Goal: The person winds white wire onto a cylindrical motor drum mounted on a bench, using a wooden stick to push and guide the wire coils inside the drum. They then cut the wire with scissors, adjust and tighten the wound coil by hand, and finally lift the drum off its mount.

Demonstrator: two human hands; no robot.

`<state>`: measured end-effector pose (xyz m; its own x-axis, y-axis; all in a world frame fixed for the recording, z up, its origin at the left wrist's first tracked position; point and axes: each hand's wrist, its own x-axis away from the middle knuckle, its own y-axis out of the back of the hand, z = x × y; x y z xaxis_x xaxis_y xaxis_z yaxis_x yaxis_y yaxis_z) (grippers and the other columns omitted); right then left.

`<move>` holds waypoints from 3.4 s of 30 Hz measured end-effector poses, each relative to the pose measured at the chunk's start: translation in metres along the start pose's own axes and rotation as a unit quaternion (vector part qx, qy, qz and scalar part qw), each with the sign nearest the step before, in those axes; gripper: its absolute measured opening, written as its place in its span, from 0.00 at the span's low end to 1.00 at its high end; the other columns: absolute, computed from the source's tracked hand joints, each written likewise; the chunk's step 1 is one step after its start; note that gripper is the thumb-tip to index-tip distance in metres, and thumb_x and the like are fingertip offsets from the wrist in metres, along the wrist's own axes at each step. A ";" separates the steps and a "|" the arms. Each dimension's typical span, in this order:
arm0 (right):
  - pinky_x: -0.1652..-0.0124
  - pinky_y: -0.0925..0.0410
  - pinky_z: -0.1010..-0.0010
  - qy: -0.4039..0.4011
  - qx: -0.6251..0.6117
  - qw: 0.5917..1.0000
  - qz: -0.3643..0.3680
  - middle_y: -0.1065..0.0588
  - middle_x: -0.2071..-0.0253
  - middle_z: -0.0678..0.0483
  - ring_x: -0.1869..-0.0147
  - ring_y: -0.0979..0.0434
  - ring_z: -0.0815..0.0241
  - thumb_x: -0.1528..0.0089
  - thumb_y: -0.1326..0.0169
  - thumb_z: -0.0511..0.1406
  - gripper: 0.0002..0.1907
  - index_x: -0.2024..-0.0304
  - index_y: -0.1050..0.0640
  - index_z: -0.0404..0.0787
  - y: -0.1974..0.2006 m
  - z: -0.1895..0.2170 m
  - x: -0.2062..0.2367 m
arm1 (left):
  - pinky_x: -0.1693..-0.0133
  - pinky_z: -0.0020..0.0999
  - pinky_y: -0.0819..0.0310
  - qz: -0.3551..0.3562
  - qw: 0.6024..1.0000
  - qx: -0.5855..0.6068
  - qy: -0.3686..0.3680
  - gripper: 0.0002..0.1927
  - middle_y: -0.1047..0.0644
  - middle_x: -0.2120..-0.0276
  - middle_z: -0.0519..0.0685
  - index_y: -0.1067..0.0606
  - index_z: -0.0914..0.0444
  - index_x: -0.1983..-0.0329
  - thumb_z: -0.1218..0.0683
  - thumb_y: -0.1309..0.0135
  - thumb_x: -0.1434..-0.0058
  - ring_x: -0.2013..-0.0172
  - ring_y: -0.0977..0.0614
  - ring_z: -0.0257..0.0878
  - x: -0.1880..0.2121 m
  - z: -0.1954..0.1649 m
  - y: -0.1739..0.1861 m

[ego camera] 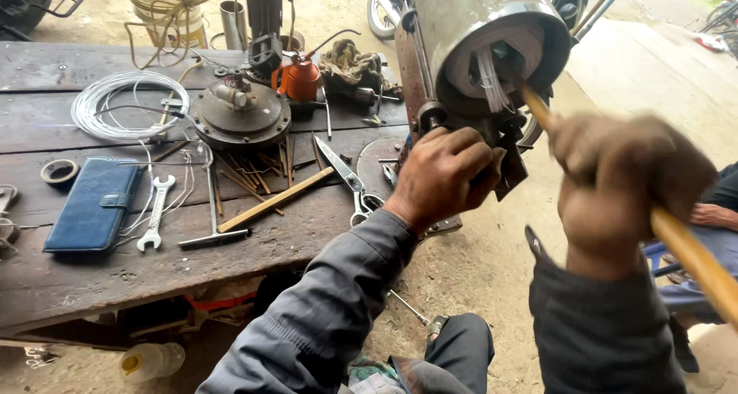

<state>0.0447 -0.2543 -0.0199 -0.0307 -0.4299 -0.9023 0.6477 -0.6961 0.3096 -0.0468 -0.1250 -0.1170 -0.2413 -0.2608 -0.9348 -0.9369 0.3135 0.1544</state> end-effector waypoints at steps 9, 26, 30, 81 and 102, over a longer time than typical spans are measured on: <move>0.70 0.38 0.62 -0.060 -0.052 0.996 -0.041 0.39 0.83 0.54 0.80 0.42 0.61 0.19 0.64 0.50 0.24 0.64 0.36 0.42 0.024 0.026 0.030 | 0.64 0.40 0.31 -0.018 0.999 0.031 -0.016 0.13 0.28 0.72 0.47 0.29 0.61 0.73 0.56 0.40 0.34 0.73 0.26 0.44 0.002 0.000 0.000; 0.70 0.39 0.71 -0.012 -0.062 0.992 0.112 0.35 0.79 0.54 0.76 0.34 0.59 0.23 0.55 0.52 0.31 0.73 0.32 0.36 0.000 -0.018 -0.024 | 0.67 0.39 0.30 0.026 1.000 -0.003 -0.014 0.16 0.27 0.72 0.46 0.31 0.61 0.76 0.57 0.38 0.35 0.74 0.26 0.42 0.001 0.004 0.005; 0.74 0.38 0.70 -0.020 -0.051 0.992 0.115 0.36 0.84 0.59 0.83 0.37 0.65 0.28 0.55 0.57 0.33 0.79 0.31 0.41 0.023 0.013 0.009 | 0.67 0.38 0.29 0.064 0.998 -0.023 -0.010 0.15 0.26 0.70 0.47 0.29 0.61 0.77 0.58 0.38 0.37 0.73 0.25 0.41 -0.002 0.005 0.013; 0.70 0.30 0.60 0.015 -0.130 0.984 -0.121 0.40 0.79 0.49 0.81 0.36 0.57 0.21 0.65 0.53 0.27 0.59 0.33 0.37 0.014 -0.003 0.006 | 0.65 0.50 0.23 0.387 0.897 -0.183 0.108 0.25 0.24 0.64 0.62 0.19 0.67 0.70 0.41 0.29 0.54 0.69 0.16 0.55 -0.073 -0.021 0.020; 0.70 0.35 0.65 -0.015 -0.082 0.994 -0.075 0.38 0.78 0.51 0.78 0.37 0.58 0.18 0.56 0.47 0.30 0.69 0.35 0.32 -0.025 -0.016 0.002 | 0.71 0.44 0.20 0.343 0.919 -0.165 0.103 0.17 0.23 0.63 0.65 0.17 0.66 0.70 0.48 0.33 0.56 0.73 0.15 0.52 -0.067 -0.013 0.009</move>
<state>0.0409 -0.2281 -0.0342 -0.1577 -0.3477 -0.9242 0.7495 -0.6515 0.1173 -0.0427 -0.1167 -0.0486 -0.8150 -0.2837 -0.5053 -0.5634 0.1835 0.8056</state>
